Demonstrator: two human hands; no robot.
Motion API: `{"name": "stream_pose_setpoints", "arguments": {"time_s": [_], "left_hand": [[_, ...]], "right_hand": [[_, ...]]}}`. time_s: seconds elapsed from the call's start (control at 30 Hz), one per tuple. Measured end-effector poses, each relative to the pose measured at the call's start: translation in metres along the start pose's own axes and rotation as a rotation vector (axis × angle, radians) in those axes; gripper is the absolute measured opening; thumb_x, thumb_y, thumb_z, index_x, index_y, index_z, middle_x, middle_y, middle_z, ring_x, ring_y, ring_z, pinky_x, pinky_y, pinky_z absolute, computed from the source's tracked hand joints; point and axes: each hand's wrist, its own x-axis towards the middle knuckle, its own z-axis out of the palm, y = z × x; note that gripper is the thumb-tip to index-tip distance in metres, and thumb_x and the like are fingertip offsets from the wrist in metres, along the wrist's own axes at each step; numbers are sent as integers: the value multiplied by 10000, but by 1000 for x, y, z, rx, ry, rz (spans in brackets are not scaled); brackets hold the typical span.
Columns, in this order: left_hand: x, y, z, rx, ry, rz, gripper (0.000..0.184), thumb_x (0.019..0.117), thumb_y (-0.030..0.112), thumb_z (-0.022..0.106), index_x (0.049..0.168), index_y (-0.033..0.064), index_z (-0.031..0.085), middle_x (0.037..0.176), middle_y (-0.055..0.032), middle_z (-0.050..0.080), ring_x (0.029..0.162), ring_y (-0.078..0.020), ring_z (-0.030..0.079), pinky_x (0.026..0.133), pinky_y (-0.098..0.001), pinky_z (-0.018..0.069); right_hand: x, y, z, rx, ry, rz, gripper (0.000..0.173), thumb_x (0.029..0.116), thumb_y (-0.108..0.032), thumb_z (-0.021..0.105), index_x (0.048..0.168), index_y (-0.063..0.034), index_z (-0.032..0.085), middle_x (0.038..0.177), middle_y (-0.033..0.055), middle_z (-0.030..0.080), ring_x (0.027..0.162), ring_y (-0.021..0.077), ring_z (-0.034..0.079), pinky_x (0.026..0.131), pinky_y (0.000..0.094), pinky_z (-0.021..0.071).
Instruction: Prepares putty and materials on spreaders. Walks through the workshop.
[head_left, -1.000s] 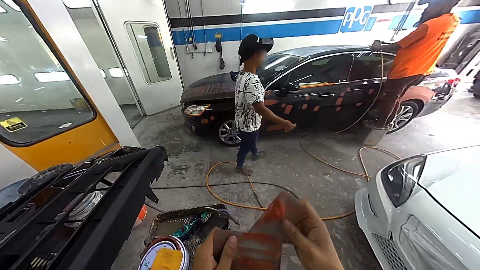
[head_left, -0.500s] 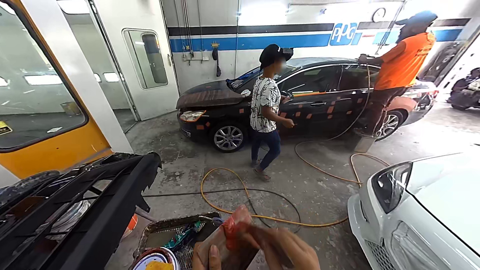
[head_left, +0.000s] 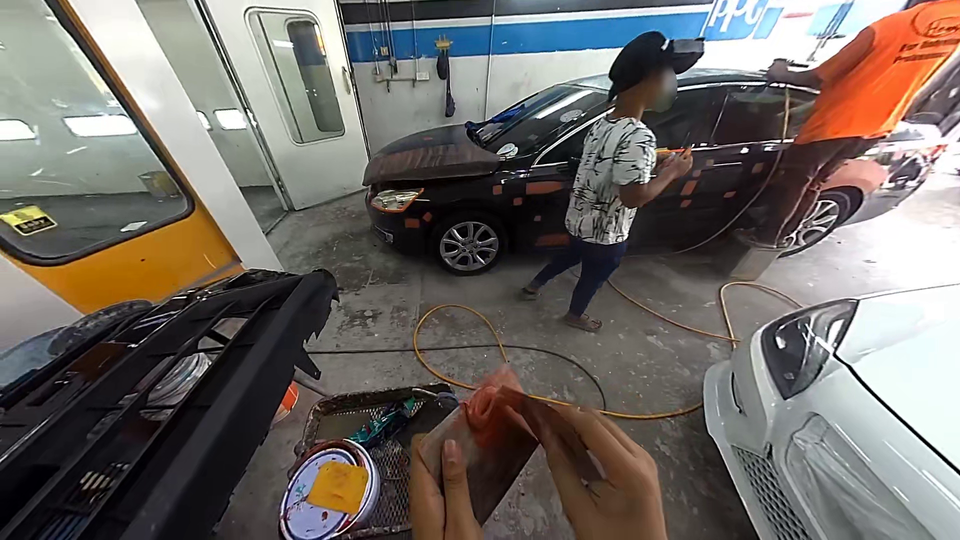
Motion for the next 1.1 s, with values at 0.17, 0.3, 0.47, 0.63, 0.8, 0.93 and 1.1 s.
{"name": "stream_pose_setpoints", "arguments": {"time_s": [0.17, 0.3, 0.47, 0.63, 0.8, 0.93, 1.1], "left_hand": [[2, -1, 1, -11, 5, 3, 236, 1090, 76, 400, 1247, -84, 472, 1109, -76, 666, 1026, -52, 671, 938, -262, 578], [-4, 3, 4, 41, -35, 36, 183, 1067, 55, 435, 1175, -79, 496, 1028, -52, 665, 957, -27, 669, 885, -243, 582], [26, 1, -34, 95, -246, 113, 156, 1056, 128, 540, 1113, 46, 660, 915, 29, 745, 822, -50, 719, 754, -255, 626], [38, -1, -40, 331, -362, 303, 342, 1072, 384, 500, 1059, 73, 643, 813, 24, 697, 723, -8, 673, 654, -212, 587], [17, -14, -30, 361, -292, 338, 322, 1085, 360, 460, 1072, 57, 570, 810, 1, 658, 720, 18, 643, 655, -172, 558], [6, -24, -20, 199, -204, 310, 232, 1103, 301, 431, 1121, 99, 542, 934, 69, 677, 867, 51, 653, 792, -180, 573], [4, -25, -9, 286, -418, 227, 377, 1106, 292, 432, 1146, -70, 527, 941, -132, 661, 879, -140, 682, 814, -346, 589]], "right_hand": [[-3, -8, -3, -5, -63, -46, 185, 930, -141, 699, 1104, -146, 763, 959, 32, 742, 885, 138, 707, 758, 325, 604], [-4, -4, -1, -31, -74, -80, 243, 909, -120, 706, 1145, -153, 756, 1089, 45, 748, 988, 159, 711, 809, 342, 613], [19, 26, -39, 160, 15, -194, 193, 999, -166, 633, 1146, -223, 744, 1085, -10, 755, 1048, 151, 704, 930, 357, 586], [39, 44, -51, 515, -404, 20, 166, 988, -160, 677, 1119, -110, 768, 1034, 31, 774, 905, 127, 741, 814, 322, 641], [41, 57, -66, -173, -324, 25, 235, 995, -257, 555, 1097, -293, 764, 1067, -78, 717, 892, 82, 696, 727, 365, 611], [15, 42, -32, 522, 163, 433, 366, 909, 32, 668, 1260, 50, 567, 969, 109, 752, 804, 205, 748, 703, 365, 652], [-15, 32, 5, 715, 76, 669, 390, 924, 97, 619, 1286, 44, 486, 967, 138, 758, 835, 238, 756, 774, 422, 643]]}}
